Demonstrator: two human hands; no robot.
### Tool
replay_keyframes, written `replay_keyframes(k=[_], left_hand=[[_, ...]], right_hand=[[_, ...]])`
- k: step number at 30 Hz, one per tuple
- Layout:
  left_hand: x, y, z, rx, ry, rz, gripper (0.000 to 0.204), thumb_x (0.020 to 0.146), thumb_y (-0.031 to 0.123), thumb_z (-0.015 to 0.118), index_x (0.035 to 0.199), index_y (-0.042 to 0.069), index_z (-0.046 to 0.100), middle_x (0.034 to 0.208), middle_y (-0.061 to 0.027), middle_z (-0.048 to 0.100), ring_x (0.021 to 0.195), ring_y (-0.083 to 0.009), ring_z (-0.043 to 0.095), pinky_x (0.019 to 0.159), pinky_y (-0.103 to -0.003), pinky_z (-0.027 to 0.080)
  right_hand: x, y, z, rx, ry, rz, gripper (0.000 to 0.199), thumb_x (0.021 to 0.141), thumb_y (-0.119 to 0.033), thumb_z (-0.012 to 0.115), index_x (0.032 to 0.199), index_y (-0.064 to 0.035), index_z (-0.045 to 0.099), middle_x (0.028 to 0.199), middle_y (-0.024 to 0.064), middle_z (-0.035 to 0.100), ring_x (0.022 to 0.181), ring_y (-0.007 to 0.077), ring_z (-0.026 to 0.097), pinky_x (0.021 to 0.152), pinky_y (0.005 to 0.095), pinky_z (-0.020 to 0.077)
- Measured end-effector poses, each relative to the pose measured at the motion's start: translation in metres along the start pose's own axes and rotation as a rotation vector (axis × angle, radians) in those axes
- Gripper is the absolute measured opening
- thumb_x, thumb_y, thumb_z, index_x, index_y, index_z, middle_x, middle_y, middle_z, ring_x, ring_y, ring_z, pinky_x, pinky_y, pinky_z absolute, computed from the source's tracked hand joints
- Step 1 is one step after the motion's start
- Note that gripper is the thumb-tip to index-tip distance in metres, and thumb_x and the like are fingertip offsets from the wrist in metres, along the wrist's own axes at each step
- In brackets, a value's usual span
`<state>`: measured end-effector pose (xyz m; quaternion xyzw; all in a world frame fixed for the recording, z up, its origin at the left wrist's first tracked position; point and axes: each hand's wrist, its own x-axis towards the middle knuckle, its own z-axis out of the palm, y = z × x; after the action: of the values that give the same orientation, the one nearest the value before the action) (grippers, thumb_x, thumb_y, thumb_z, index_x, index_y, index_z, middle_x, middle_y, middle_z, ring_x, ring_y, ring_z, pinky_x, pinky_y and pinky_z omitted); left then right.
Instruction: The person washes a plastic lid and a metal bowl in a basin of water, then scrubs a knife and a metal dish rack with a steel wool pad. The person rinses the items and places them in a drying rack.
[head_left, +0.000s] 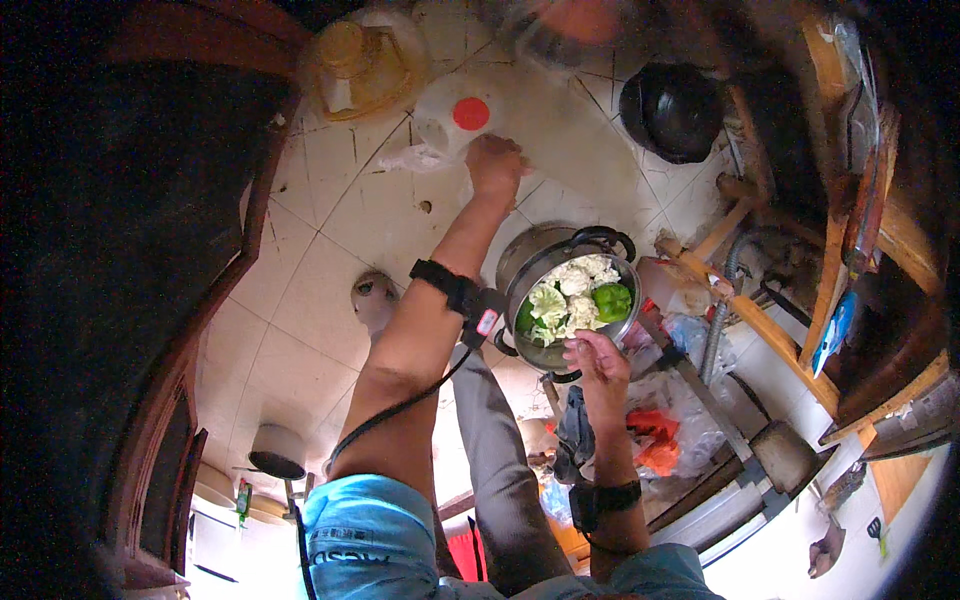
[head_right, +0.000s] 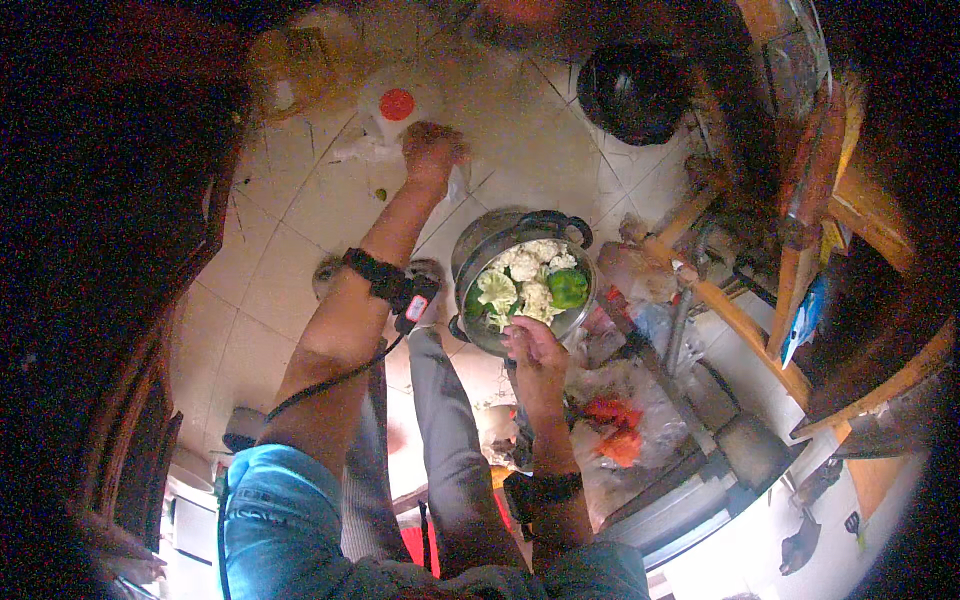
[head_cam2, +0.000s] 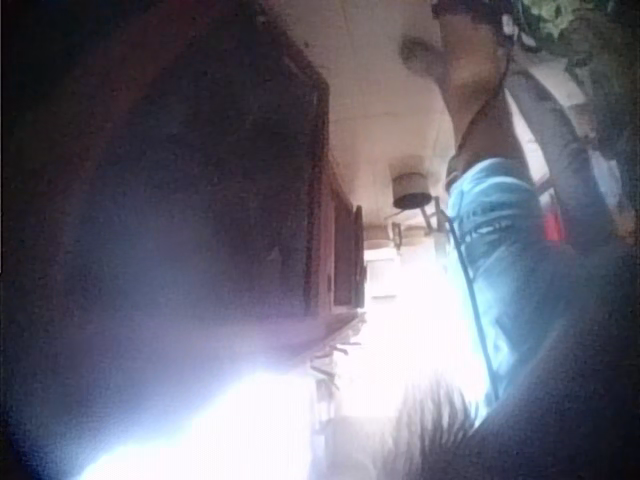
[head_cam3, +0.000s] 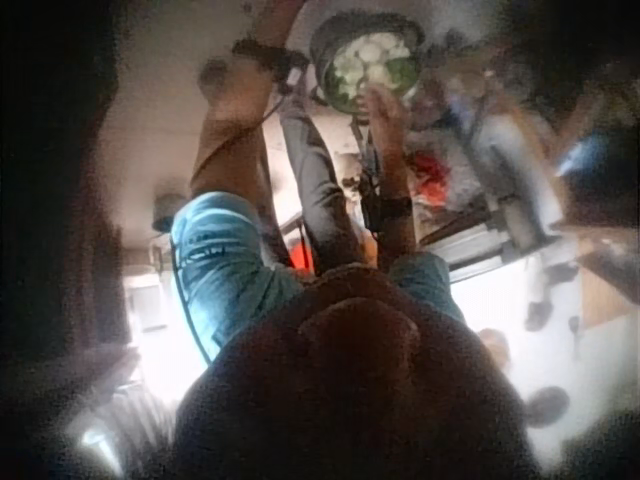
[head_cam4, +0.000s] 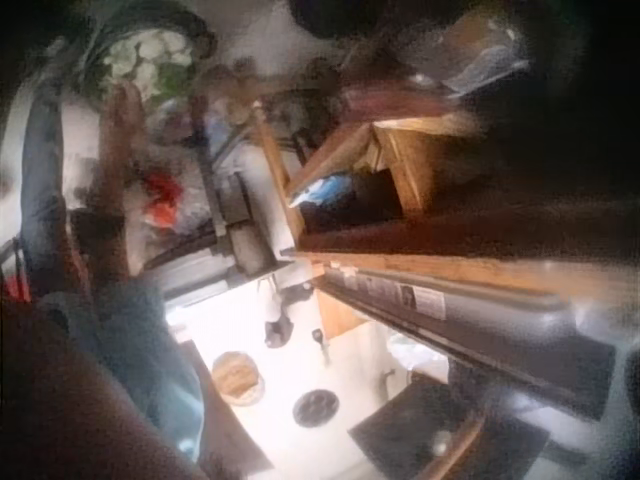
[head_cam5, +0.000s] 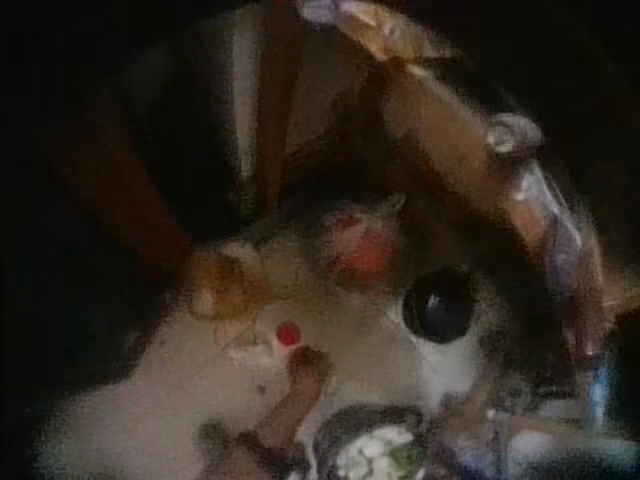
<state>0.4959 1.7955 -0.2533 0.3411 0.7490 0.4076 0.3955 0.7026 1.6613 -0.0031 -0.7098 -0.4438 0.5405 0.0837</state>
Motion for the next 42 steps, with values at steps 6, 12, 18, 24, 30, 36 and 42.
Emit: replay_keyframes(k=[6,12,18,24,30,36,42], left_hand=[[-0.022,0.011,0.004,-0.235,-0.045,0.111,0.015,0.083,0.010,0.061,0.092,0.004,0.052,0.086,-0.0117,0.059,0.074,-0.0299,0.066,0.060,-0.039,0.053],[-0.090,0.090,-0.056,-0.967,0.097,-0.777,0.014,0.089,0.003,0.057,0.098,-0.003,0.049,0.089,-0.0122,0.059,0.075,-0.0281,0.067,0.061,-0.039,0.060],[-0.189,0.161,-0.188,-0.946,0.051,-0.896,0.008,0.093,-0.001,0.049,0.101,0.000,0.048,0.091,-0.0129,0.059,0.074,-0.0267,0.067,0.063,-0.038,0.063],[-0.303,0.229,-0.296,-1.184,0.097,-0.922,0.005,0.096,-0.001,0.050,0.092,0.002,0.050,0.101,-0.0239,0.062,0.087,-0.0412,0.068,0.073,-0.050,0.061],[-0.370,0.311,-0.359,-1.201,0.046,-0.913,0.009,0.098,0.003,0.049,0.091,0.001,0.052,0.108,-0.0270,0.064,0.086,-0.0361,0.069,0.074,-0.042,0.062],[-0.385,0.393,-0.374,-1.234,-0.015,-0.852,0.014,0.100,0.006,0.048,0.086,0.003,0.053,0.099,-0.0179,0.064,0.092,-0.0291,0.067,0.077,-0.035,0.061],[-0.368,0.448,-0.379,-1.335,-0.050,-0.641,0.014,0.098,0.003,0.049,0.085,0.004,0.052,0.086,-0.0068,0.057,0.086,-0.0250,0.063,0.078,-0.036,0.058]], right_hand=[[-0.009,-0.012,-0.004,-0.020,0.016,-0.005,0.020,0.099,-0.010,0.055,0.115,-0.0005,0.062,0.101,0.0085,0.070,0.084,0.0141,0.066,0.072,0.0256,0.0526],[-0.038,-0.044,-0.025,-0.026,0.008,-0.009,0.021,0.099,-0.012,0.056,0.116,-0.0011,0.062,0.098,0.0086,0.070,0.082,0.0142,0.066,0.070,0.0256,0.0523],[-0.098,-0.084,-0.073,0.172,-0.019,0.176,0.032,0.096,-0.026,0.060,0.116,-0.0012,0.063,0.095,0.0103,0.069,0.079,0.0174,0.067,0.065,0.0284,0.0533],[-0.172,-0.140,-0.119,0.581,-0.061,0.305,0.051,0.097,-0.049,0.052,0.118,-0.0029,0.058,0.097,0.0140,0.069,0.078,0.0235,0.064,0.064,0.0358,0.0514],[-0.243,-0.249,-0.142,0.631,-0.160,-0.066,0.058,0.100,-0.053,0.041,0.128,-0.0035,0.054,0.112,0.0161,0.066,0.097,0.0265,0.063,0.083,0.0418,0.0521],[-0.303,-0.367,-0.154,0.316,-0.288,-0.514,0.066,0.103,-0.056,0.030,0.142,-0.0034,0.043,0.128,0.0186,0.059,0.115,0.0283,0.058,0.098,0.0420,0.0458],[-0.363,-0.432,-0.138,0.256,-0.308,-0.939,0.075,0.101,-0.057,0.032,0.148,0.0029,0.031,0.143,0.0227,0.046,0.128,0.0280,0.050,0.104,0.0401,0.0411]])
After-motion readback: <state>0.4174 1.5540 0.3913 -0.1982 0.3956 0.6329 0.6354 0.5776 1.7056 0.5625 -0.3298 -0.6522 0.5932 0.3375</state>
